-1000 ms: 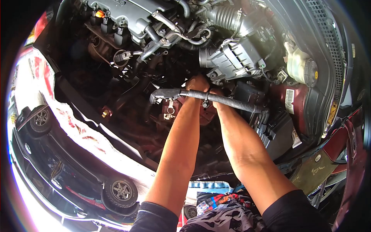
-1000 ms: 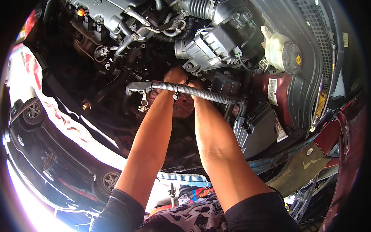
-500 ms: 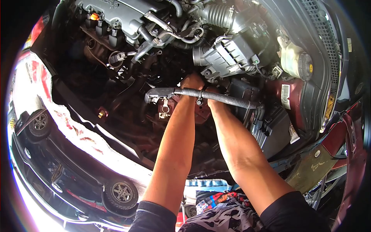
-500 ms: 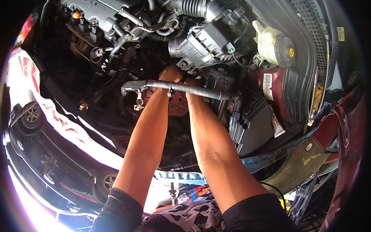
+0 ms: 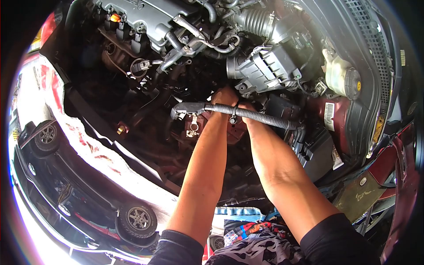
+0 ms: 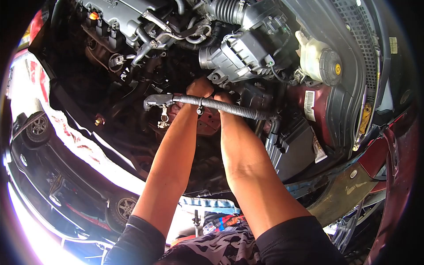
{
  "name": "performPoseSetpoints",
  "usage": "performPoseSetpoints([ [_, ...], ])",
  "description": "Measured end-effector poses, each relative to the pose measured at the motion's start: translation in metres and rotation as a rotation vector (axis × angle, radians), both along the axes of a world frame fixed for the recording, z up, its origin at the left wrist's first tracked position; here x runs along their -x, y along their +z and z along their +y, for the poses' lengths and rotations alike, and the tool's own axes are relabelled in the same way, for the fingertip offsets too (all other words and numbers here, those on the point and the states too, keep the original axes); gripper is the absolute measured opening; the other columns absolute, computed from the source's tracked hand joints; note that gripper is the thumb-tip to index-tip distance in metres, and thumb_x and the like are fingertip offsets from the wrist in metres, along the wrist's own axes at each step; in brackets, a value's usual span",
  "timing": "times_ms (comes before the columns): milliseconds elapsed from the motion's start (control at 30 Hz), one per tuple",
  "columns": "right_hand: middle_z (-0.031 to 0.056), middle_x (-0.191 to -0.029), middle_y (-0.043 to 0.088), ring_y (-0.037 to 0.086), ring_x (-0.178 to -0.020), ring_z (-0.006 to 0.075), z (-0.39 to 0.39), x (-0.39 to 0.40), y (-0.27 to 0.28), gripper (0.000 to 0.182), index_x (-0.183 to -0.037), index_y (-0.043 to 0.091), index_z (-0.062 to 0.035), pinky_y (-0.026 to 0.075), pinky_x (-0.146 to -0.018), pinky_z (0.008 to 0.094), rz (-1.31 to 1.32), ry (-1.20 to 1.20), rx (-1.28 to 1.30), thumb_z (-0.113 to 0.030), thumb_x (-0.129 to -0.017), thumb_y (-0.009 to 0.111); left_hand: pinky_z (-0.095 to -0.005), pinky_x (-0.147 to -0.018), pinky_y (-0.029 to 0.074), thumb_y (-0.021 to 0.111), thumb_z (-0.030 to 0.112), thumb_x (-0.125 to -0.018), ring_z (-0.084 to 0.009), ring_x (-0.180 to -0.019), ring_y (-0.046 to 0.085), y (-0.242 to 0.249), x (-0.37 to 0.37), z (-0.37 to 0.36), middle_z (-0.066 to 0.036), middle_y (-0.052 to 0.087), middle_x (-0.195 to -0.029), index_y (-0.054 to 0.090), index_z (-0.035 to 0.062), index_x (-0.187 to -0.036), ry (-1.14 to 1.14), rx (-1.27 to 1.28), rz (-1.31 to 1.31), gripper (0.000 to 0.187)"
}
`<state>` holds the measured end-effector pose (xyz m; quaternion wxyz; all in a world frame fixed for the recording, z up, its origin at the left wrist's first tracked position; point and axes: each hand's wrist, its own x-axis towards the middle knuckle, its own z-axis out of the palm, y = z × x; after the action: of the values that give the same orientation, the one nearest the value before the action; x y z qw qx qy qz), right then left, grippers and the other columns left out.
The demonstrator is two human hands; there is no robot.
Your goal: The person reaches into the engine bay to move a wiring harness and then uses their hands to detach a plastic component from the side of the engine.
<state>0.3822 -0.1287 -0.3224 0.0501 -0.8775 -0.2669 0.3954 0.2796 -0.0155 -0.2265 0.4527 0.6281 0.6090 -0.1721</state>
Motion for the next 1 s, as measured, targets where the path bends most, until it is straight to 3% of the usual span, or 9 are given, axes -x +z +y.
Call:
performPoseSetpoints([
  [200,0.0103,-0.124,0.070,0.064,-0.115,0.0207,-0.006,-0.002,-0.009,0.034,-0.127,0.068,-0.0054,0.052,-0.099,0.0374,0.196,-0.029,-0.055,-0.026,-0.102,0.058,-0.0506,-0.096,0.056,0.063,0.017,-0.080,-0.0435,-0.114,0.068,0.011,-0.001,-0.001,-0.025,0.072,-0.116,0.075,0.0079,-0.114,0.022,0.021,0.013,0.038],
  [533,0.0094,-0.126,0.070,0.064,-0.116,0.0183,-0.021,-0.008,-0.033,0.035,-0.130,0.067,-0.0059,0.052,-0.099,0.0351,0.831,-0.193,-0.277,-0.025,-0.103,0.057,-0.0506,-0.101,0.053,0.062,0.017,-0.080,-0.0432,-0.120,0.064,0.022,-0.001,0.005,-0.024,0.070,-0.125,0.067,0.0125,-0.131,0.065,0.123,0.009,0.052],
  [700,0.0090,-0.127,0.070,0.064,-0.117,0.0171,-0.032,-0.012,-0.045,0.036,-0.132,0.067,-0.0062,0.052,-0.099,0.0339,0.977,-0.180,-0.295,-0.025,-0.103,0.056,-0.0494,-0.102,0.053,0.064,0.018,-0.082,-0.0412,-0.121,0.065,0.024,-0.002,0.010,-0.023,0.070,-0.127,0.065,0.0115,-0.135,0.040,0.193,0.056,0.053],
  [733,0.0089,-0.127,0.070,0.064,-0.117,0.0168,-0.038,-0.014,-0.060,0.036,-0.132,0.067,-0.0063,0.052,-0.099,0.0337,0.968,-0.188,-0.266,-0.025,-0.103,0.056,-0.0492,-0.102,0.053,0.065,0.018,-0.082,-0.0408,-0.121,0.065,0.022,-0.002,0.010,-0.022,0.070,-0.127,0.065,0.0124,-0.135,0.046,0.188,0.063,0.054],
  [800,0.0095,-0.130,0.068,0.062,-0.118,0.0158,-0.059,-0.020,-0.168,0.032,-0.132,0.066,-0.0039,0.051,-0.101,0.0329,0.861,-0.282,-0.075,-0.013,-0.105,0.052,-0.0490,-0.102,0.053,0.065,0.018,-0.081,-0.0402,-0.121,0.066,0.019,-0.002,0.007,-0.022,0.070,-0.127,0.064,0.0144,-0.136,0.052,0.179,0.070,0.055],
  [867,0.0096,-0.131,0.068,0.062,-0.118,0.0159,-0.057,-0.017,-0.156,0.032,-0.132,0.066,-0.0042,0.050,-0.102,0.0328,0.861,-0.333,-0.092,-0.013,-0.104,0.052,-0.0493,-0.101,0.053,0.065,0.018,-0.081,-0.0402,-0.121,0.066,0.025,-0.002,0.009,-0.021,0.070,-0.126,0.065,0.0143,-0.136,0.076,0.180,0.052,0.054],
  [933,0.0095,-0.131,0.068,0.062,-0.119,0.0159,-0.042,-0.015,-0.097,0.032,-0.132,0.066,-0.0042,0.050,-0.102,0.0329,0.903,-0.369,-0.137,-0.013,-0.104,0.052,-0.0492,-0.100,0.054,0.065,0.018,-0.081,-0.0404,-0.120,0.066,0.029,-0.002,0.011,-0.021,0.070,-0.126,0.067,0.0114,-0.132,0.077,0.186,0.033,0.051],
  [1000,0.0095,-0.131,0.067,0.062,-0.119,0.0160,-0.039,-0.014,-0.073,0.032,-0.132,0.066,-0.0042,0.050,-0.103,0.0329,0.931,-0.403,-0.155,-0.013,-0.104,0.052,-0.0488,-0.099,0.055,0.065,0.018,-0.081,-0.0404,-0.120,0.066,0.028,-0.002,0.012,-0.022,0.070,-0.127,0.068,0.0098,-0.130,0.069,0.212,0.031,0.049],
])
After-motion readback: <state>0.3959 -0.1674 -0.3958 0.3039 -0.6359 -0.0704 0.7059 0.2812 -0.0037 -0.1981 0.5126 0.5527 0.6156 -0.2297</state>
